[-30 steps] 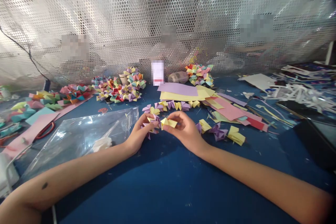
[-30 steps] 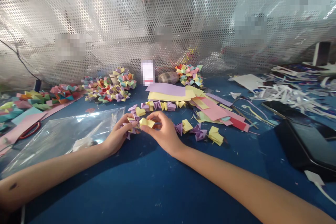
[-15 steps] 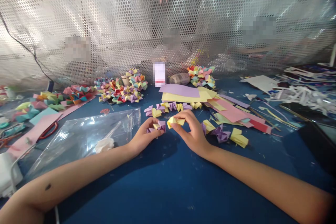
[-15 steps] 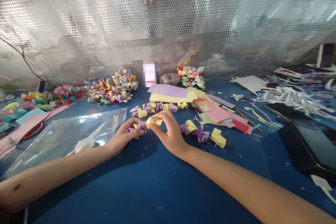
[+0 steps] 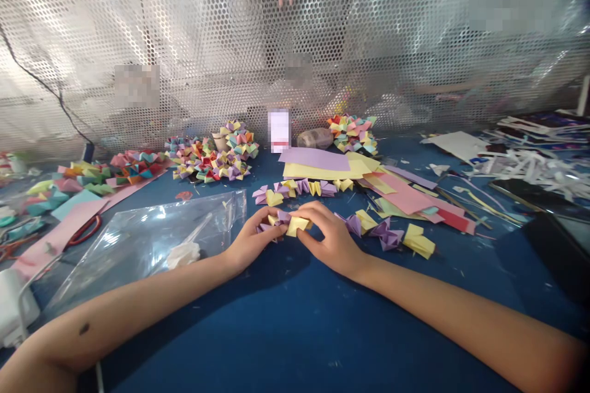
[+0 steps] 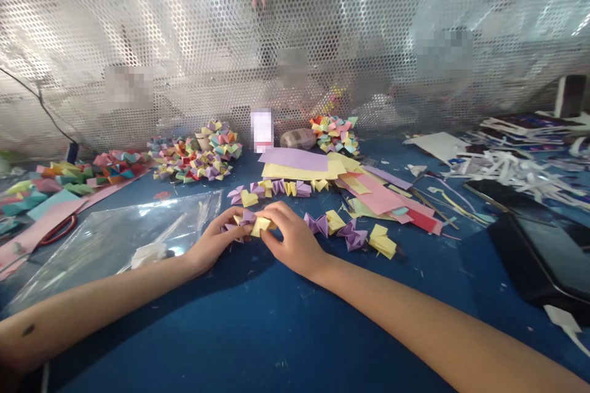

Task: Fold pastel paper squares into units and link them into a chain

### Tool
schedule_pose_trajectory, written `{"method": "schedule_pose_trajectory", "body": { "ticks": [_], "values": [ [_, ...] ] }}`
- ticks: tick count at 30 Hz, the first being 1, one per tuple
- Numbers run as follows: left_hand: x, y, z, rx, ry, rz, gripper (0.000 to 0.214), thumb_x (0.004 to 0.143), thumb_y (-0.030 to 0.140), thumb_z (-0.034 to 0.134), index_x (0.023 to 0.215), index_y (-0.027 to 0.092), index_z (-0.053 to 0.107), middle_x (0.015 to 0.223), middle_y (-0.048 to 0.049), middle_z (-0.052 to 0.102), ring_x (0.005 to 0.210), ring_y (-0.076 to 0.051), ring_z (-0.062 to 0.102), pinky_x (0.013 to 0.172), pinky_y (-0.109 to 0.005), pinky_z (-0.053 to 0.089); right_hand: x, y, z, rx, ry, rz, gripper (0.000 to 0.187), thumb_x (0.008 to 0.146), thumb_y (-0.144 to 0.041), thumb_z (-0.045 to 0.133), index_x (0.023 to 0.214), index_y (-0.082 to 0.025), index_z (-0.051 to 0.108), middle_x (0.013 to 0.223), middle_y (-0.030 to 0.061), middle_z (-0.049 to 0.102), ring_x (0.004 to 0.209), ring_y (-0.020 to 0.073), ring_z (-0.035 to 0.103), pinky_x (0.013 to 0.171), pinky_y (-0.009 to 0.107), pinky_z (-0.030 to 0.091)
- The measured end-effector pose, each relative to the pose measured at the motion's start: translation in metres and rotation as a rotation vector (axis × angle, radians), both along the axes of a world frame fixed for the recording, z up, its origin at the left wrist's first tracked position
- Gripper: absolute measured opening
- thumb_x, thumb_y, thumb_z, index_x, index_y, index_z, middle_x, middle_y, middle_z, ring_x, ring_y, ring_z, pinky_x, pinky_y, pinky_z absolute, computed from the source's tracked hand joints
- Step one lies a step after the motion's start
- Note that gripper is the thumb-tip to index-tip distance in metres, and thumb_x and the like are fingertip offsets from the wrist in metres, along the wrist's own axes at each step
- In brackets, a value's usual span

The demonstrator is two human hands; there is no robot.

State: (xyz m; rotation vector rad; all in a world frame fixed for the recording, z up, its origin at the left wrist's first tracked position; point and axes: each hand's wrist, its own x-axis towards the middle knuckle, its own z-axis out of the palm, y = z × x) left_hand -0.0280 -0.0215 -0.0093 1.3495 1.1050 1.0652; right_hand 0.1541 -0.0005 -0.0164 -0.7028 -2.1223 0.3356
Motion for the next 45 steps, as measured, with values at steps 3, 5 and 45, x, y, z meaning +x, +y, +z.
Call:
{"method": "schedule_pose_trajectory", "body": {
  "ticks": [3, 5, 45],
  "values": [
    [0.000, 0.000, 0.000, 0.038, 0.039, -0.026, 0.023, 0.074, 0.031, 0.065, 0.089, 0.018, 0.053, 0.075, 0.0028, 0.053, 0.068, -0.010, 0.049, 0.066, -0.021, 0.038, 0.000, 0.000, 0.000, 0.033, -0.017, -0.025, 0.028, 0.081, -0.012, 0.052, 0.105, -0.026, 0.056, 0.096, 0.0045, 0.057, 0.089, 0.0185, 0.056, 0.076, 0.034, 0.048],
    [-0.001, 0.000, -0.001, 0.071, 0.067, -0.065, 0.023, 0.074, 0.030, 0.065, 0.090, 0.018, 0.052, 0.076, 0.0028, 0.051, 0.067, -0.009, 0.048, 0.064, -0.020, 0.037, 0.001, 0.000, 0.000, 0.091, -0.027, -0.044, 0.028, 0.080, -0.012, 0.052, 0.104, -0.026, 0.057, 0.094, 0.0043, 0.057, 0.087, 0.0185, 0.056, 0.075, 0.035, 0.048],
    [-0.004, -0.001, -0.001, -0.016, -0.130, -0.125, 0.029, 0.072, 0.026, 0.066, 0.094, 0.017, 0.050, 0.085, -0.0006, 0.058, 0.074, -0.011, 0.055, 0.066, -0.022, 0.043, 0.002, -0.003, 0.000, 0.369, -0.112, -0.147, 0.029, 0.083, -0.007, 0.048, 0.101, -0.027, 0.057, 0.095, 0.0038, 0.061, 0.087, 0.0188, 0.055, 0.075, 0.036, 0.041]
  ]
}}
